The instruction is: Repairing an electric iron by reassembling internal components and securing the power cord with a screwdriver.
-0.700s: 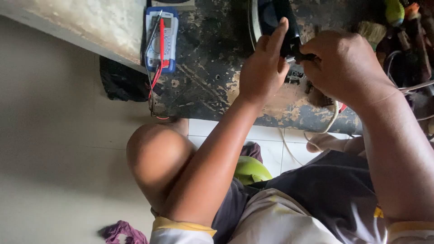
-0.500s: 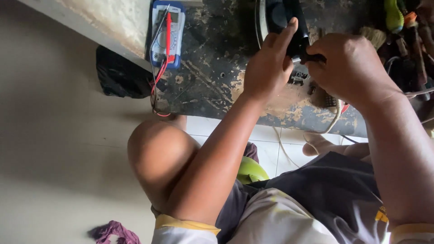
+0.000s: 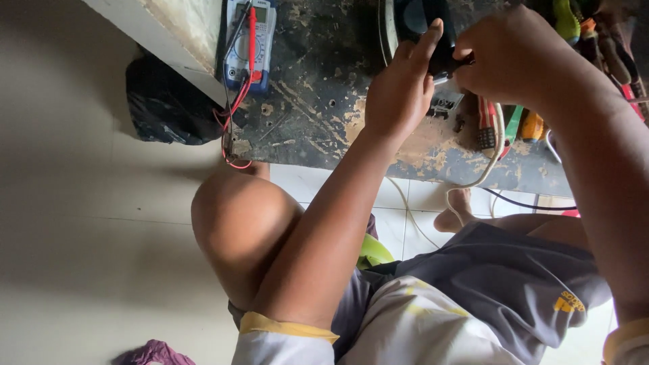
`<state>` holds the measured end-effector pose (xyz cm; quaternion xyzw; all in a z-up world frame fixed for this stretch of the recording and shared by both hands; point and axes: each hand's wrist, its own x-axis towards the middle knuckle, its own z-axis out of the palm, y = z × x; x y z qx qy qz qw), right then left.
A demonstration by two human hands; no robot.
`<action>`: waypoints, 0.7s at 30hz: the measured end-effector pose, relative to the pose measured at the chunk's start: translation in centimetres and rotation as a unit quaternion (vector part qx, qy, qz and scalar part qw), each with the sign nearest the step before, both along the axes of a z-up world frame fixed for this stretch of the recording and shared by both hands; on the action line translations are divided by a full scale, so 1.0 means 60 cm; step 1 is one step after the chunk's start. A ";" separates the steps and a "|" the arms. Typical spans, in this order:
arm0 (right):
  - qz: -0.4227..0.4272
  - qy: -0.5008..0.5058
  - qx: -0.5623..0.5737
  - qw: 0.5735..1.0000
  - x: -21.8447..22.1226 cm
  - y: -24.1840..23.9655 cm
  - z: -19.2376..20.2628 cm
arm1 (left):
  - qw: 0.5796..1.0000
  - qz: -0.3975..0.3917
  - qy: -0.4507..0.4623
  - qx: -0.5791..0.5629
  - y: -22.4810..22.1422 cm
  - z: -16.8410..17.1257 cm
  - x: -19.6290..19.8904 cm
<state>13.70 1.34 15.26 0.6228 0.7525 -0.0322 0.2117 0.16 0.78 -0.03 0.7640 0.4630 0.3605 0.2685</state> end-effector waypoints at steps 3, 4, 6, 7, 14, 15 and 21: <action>0.007 0.015 0.016 1.000 0.018 0.007 -0.015 | 1.000 0.004 -0.010 0.028 0.005 -0.017 0.008; 0.006 0.014 0.017 1.000 0.018 0.004 -0.014 | 1.000 0.003 -0.011 0.028 0.005 -0.010 0.005; 0.006 0.058 0.049 0.997 0.022 -0.004 -0.013 | 1.000 -0.008 -0.008 -0.002 0.005 0.006 0.002; 0.004 0.057 0.050 0.997 0.031 -0.007 -0.024 | 1.000 -0.011 -0.009 -0.001 0.004 0.006 0.002; -0.028 0.260 0.130 0.956 0.056 -0.033 -0.059 | 1.000 0.008 0.024 0.000 -0.008 0.030 0.000; -0.057 0.276 0.107 0.954 0.057 -0.032 -0.062 | 0.998 0.010 0.044 0.038 -0.006 0.024 0.000; -0.146 0.444 0.077 0.881 0.022 -0.078 -0.006 | 0.997 -0.010 0.065 0.051 0.004 0.094 -0.012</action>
